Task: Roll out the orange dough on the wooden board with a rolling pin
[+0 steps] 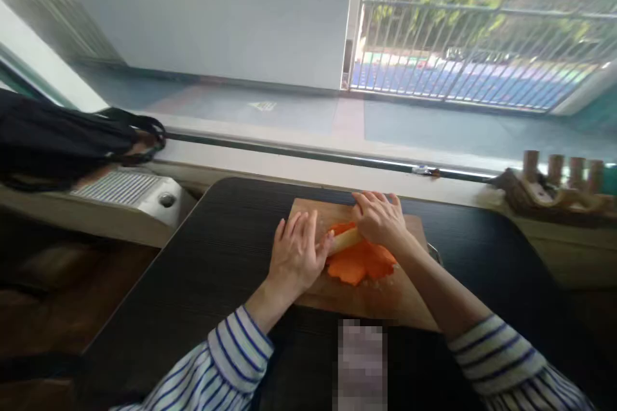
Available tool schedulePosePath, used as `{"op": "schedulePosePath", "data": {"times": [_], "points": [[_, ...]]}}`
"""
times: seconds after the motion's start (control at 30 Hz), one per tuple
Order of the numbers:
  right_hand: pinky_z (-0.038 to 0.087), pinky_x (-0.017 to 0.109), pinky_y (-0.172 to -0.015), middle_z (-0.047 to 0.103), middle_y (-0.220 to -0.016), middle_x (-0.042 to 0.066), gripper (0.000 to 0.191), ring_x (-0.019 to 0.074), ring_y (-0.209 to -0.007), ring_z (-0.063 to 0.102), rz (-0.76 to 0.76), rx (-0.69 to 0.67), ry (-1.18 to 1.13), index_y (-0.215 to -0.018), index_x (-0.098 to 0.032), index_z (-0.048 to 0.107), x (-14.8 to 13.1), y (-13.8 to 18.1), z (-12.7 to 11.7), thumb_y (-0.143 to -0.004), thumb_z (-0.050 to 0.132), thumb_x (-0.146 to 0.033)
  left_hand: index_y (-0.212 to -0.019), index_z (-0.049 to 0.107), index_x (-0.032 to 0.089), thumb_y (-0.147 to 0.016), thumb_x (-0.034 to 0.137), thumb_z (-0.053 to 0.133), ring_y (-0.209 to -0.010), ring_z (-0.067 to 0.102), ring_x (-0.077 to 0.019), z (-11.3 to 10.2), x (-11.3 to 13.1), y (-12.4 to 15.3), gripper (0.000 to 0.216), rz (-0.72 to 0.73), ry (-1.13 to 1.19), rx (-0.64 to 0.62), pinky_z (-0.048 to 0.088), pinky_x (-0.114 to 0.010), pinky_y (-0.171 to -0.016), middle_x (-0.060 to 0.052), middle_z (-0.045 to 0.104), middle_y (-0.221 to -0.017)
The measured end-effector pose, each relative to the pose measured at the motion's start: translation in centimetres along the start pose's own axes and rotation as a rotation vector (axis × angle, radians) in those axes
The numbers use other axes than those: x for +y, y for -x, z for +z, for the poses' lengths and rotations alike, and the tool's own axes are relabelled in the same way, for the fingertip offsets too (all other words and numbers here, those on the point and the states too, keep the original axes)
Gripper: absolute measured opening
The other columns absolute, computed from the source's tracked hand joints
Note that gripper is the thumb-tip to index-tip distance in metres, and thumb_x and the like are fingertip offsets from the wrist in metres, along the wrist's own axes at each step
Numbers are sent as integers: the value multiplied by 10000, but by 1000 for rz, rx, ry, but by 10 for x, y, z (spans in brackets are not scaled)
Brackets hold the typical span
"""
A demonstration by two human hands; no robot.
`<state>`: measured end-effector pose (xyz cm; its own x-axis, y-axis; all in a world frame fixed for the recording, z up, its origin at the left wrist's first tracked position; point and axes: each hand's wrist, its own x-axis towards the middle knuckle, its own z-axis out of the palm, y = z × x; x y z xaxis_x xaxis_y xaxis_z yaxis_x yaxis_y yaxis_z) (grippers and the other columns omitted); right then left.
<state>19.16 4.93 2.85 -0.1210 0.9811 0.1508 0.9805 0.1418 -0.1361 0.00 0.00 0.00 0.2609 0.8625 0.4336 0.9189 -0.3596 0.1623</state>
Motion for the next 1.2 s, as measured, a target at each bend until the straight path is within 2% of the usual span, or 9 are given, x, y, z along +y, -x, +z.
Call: {"op": "schedulePosePath", "data": {"times": [0.27,0.37,0.53,0.6,0.7,1.0,1.2], "points": [[293,467,-977,679,-1121,69,298,247,-1077,565,42,-31,15,-1050,-235,620,-7,-14,0,-889,372,-275,-1253,546,103,-964,442,312,-1184,555,-299,2,-4,-13,503,-42,29,10,385,-519,-1012,-160,633,-1234],[306,431,-976,684,-1123,56,305,229,-1057,582,34,17,-5,-1065,-242,622,-6,-9,0,-910,363,-291,-1258,542,97,-968,435,298,-1193,547,-306,3,-4,-10,508,-35,21,8,397,-516,-1001,-170,628,-1239],[268,365,-1035,648,-1214,80,388,197,-1150,543,-158,135,-35,-1256,-183,549,12,15,2,-939,354,-295,-1278,525,81,-965,411,313,-1239,509,-312,2,-2,-2,502,-12,-5,55,381,-498,-1023,-198,582,-1293],[249,367,-1055,632,-1237,99,400,196,-1172,530,-239,154,-24,-1273,-156,539,20,21,3,-939,350,-273,-1282,521,78,-964,400,317,-1243,505,-312,2,-2,-1,496,-8,0,54,380,-497,-1025,-201,578,-1297],[212,406,-1080,630,-1238,112,405,208,-1185,524,-280,164,1,-1278,-155,538,24,21,4,-945,333,-258,-1285,519,76,-964,397,314,-1250,498,-314,2,-2,-2,498,-16,10,32,379,-503,-1027,-198,579,-1297],[245,438,-1067,628,-1258,67,418,212,-1149,555,-240,26,33,-1286,-211,548,16,-2,2,-947,312,-278,-1291,526,86,-967,386,310,-1273,476,-299,7,-8,-14,492,-96,11,-8,354,-510,-1054,-181,558,-1330],[250,456,-1065,628,-1261,50,417,214,-1147,556,-209,-18,15,-1273,-233,554,12,-12,-1,-945,302,-288,-1311,506,98,-966,395,305,-1267,478,-303,5,-14,-23,498,-121,23,-45,367,-522,-1043,-174,559,-1330]]}}
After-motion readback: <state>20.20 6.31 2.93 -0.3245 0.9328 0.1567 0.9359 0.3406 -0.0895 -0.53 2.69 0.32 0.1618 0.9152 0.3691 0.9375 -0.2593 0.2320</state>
